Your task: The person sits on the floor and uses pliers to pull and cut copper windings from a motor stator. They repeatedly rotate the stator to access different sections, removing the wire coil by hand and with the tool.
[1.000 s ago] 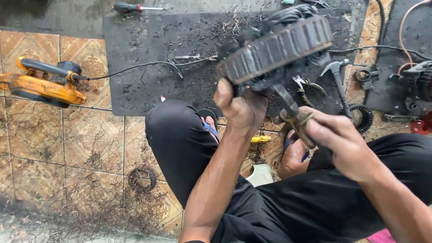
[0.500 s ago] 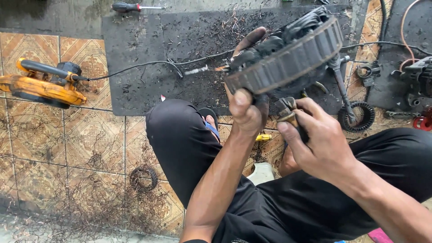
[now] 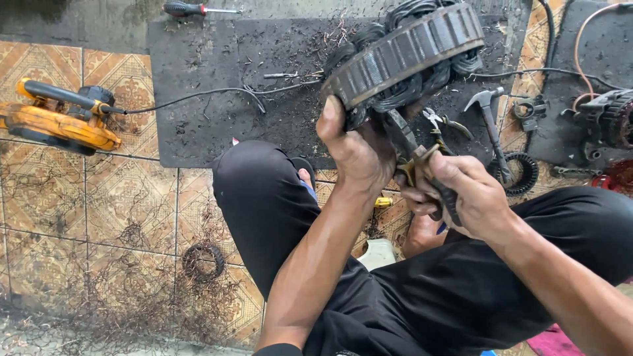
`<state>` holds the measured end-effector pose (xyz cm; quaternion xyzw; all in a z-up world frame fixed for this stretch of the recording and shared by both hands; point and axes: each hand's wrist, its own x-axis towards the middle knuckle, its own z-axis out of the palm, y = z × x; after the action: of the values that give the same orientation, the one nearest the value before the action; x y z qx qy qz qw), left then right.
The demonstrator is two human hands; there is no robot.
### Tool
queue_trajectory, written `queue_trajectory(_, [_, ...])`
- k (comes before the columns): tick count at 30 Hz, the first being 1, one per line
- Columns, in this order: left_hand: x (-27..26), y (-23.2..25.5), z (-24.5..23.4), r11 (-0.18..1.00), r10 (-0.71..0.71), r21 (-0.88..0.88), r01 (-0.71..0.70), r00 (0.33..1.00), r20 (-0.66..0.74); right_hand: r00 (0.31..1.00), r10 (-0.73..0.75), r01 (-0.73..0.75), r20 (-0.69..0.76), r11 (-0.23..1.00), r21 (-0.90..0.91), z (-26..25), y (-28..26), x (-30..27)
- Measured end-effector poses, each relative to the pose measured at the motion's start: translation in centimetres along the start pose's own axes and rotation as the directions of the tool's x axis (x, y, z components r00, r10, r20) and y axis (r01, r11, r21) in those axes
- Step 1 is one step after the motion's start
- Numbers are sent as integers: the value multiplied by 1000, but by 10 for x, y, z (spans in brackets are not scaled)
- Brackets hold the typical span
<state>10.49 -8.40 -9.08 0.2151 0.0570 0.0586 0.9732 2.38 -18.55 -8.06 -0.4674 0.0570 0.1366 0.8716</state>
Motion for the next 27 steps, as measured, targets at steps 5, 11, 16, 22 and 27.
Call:
queue_trajectory(5, [-3,-3,-5,1000,6,-24,-6,1000,-15,996,-76,86,51,965,-249,-22,7,-2])
queue_trajectory(11, [1,-13,-41,988,74,-132,-78,996,-40,945,-248,310,212,477,-822,2,-17,-4])
queue_trajectory(16, [17,22,-27,996,68,-82,-41,933,354,999,38,-2,11,336,-942,9,-57,-19])
queue_trajectory(22, [14,31,-17,983,99,109,-145,934,344,955,-237,192,179,31,-981,5,-57,-19])
queue_trajectory(27, [12,26,-22,982,22,165,-93,923,385,917,-310,207,252,-173,-963,11,-57,-20])
